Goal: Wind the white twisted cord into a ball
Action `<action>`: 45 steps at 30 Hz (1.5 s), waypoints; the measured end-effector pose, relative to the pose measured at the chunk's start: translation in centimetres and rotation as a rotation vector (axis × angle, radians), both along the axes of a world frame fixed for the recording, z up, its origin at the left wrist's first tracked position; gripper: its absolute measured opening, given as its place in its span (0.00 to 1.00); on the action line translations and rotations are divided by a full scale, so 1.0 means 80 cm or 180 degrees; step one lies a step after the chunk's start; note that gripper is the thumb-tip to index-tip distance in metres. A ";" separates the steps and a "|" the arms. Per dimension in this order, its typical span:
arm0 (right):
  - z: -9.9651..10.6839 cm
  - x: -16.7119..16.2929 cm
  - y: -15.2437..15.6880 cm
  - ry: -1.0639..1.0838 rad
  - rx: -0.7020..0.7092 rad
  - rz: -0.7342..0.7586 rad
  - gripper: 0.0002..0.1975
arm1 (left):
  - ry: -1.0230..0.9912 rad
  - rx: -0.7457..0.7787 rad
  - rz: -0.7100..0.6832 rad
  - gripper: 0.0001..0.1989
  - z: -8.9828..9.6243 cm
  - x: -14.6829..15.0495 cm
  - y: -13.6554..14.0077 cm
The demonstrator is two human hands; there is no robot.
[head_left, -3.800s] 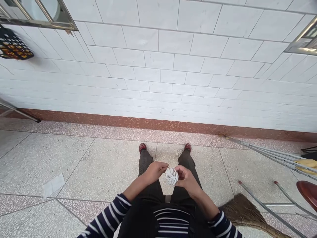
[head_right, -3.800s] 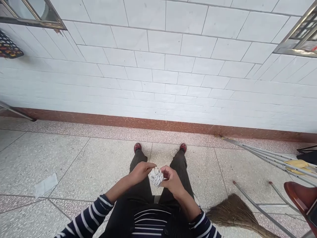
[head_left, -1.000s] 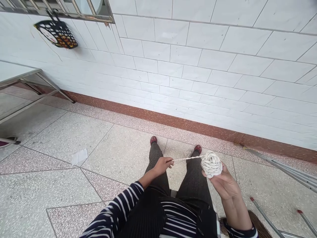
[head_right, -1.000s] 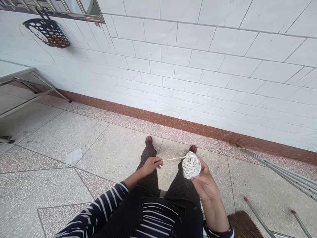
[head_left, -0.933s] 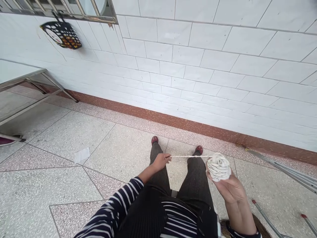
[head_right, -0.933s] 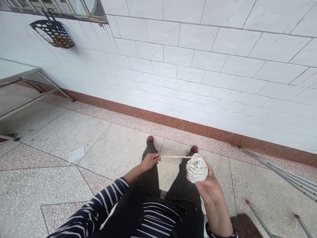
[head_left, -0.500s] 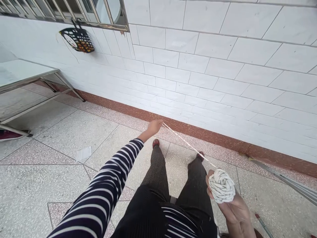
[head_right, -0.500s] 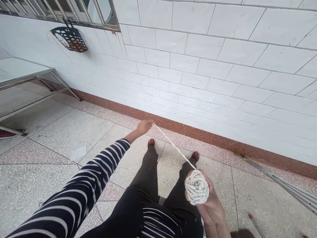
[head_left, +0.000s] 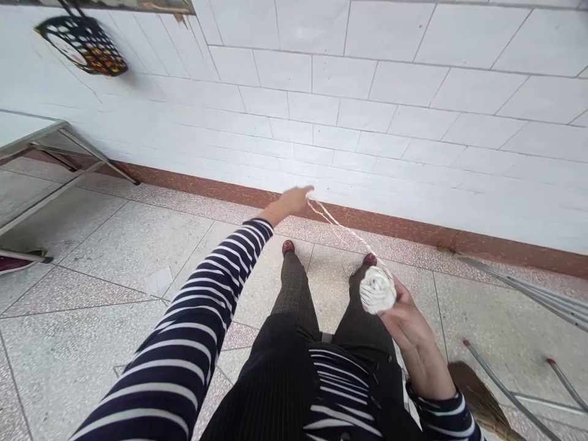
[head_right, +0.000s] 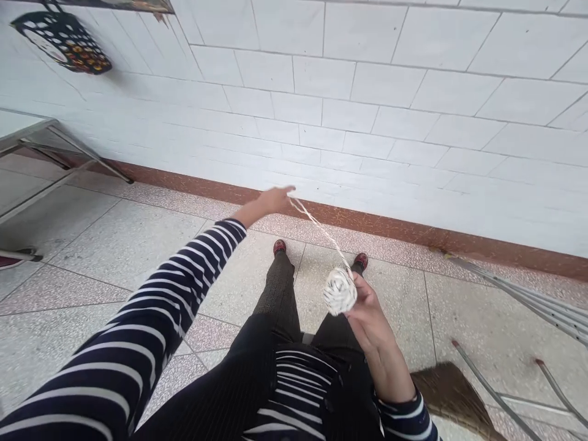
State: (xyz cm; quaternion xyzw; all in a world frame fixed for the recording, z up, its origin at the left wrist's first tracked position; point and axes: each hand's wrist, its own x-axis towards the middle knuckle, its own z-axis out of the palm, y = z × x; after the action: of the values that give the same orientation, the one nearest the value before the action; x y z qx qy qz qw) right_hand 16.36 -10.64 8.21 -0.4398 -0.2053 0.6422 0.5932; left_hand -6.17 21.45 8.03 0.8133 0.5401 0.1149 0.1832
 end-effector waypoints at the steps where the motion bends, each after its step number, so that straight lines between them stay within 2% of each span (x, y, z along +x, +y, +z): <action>1: -0.007 0.000 0.004 0.0001 -0.0097 0.0037 0.28 | 0.0033 -0.0422 -0.0141 0.21 -0.028 0.011 -0.024; 3: -0.022 0.002 0.010 0.0056 -0.0357 0.0070 0.26 | -0.0388 -0.0966 -0.0425 0.19 -0.078 0.034 -0.081; 5: -0.037 0.005 0.012 0.0138 -0.0609 0.0006 0.25 | -0.1212 -0.1410 -0.0807 0.18 -0.110 0.058 -0.141; 8: -0.048 0.008 0.012 0.0164 -0.0767 -0.0110 0.25 | -0.2346 -0.2019 -0.1418 0.21 -0.123 0.088 -0.216; 11: -0.045 0.008 0.010 0.0009 -0.0725 0.0029 0.25 | -0.2593 -0.2363 -0.1666 0.21 -0.118 0.110 -0.255; 15: -0.034 0.008 0.008 -0.0203 -0.0610 0.0152 0.24 | -0.2173 -0.2247 -0.1400 0.08 -0.124 0.121 -0.255; 19: -0.028 0.025 0.015 -0.0460 -0.0435 -0.0105 0.23 | -0.2037 -0.2068 -0.1232 0.13 -0.143 0.108 -0.248; 22: -0.041 0.048 0.036 -0.0955 -0.0203 -0.0626 0.24 | -0.1722 -0.2075 -0.1444 0.14 -0.143 0.089 -0.265; 25: -0.071 0.062 0.060 -0.2179 -0.0092 -0.0944 0.23 | -0.0945 -0.1728 -0.1656 0.13 -0.127 0.074 -0.288; 27: -0.095 0.061 0.068 -0.3093 -0.0175 -0.0580 0.18 | -0.0409 -0.1130 -0.1830 0.13 -0.111 0.070 -0.293; 28: -0.105 0.056 0.068 -0.3300 -0.0178 -0.0343 0.17 | -0.0211 -0.0815 -0.1924 0.14 -0.103 0.070 -0.290; 30: -0.122 0.041 0.059 -0.3354 -0.0093 0.0159 0.14 | -0.0009 -0.0323 -0.2096 0.16 -0.093 0.071 -0.277; 32: -0.129 0.024 0.043 -0.3163 0.0058 0.0566 0.13 | 0.0009 -0.0104 -0.2178 0.16 -0.089 0.070 -0.259; 35: -0.125 0.004 0.016 -0.2815 0.0198 0.1028 0.13 | -0.0146 -0.0302 -0.2116 0.14 -0.098 0.064 -0.242; 37: -0.118 0.000 0.001 -0.2503 0.0209 0.1100 0.13 | -0.0317 -0.0608 -0.1964 0.13 -0.109 0.058 -0.246; 41: -0.106 0.014 -0.002 -0.1618 -0.0103 0.0538 0.18 | -0.0550 -0.1274 -0.1479 0.15 -0.136 0.051 -0.284; 43: -0.106 0.026 0.011 -0.1675 -0.0281 0.0147 0.21 | -0.0530 -0.1490 -0.1478 0.17 -0.144 0.050 -0.308; 45: -0.111 0.038 0.029 -0.2088 -0.0374 -0.0159 0.24 | -0.0423 -0.1407 -0.1659 0.16 -0.145 0.051 -0.328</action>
State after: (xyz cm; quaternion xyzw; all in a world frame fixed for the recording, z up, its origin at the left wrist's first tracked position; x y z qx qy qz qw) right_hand 19.39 -8.29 -0.66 -0.6615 -0.3371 0.4624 0.4847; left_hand -2.10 -4.77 -3.57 0.8553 0.3130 -0.0028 0.4128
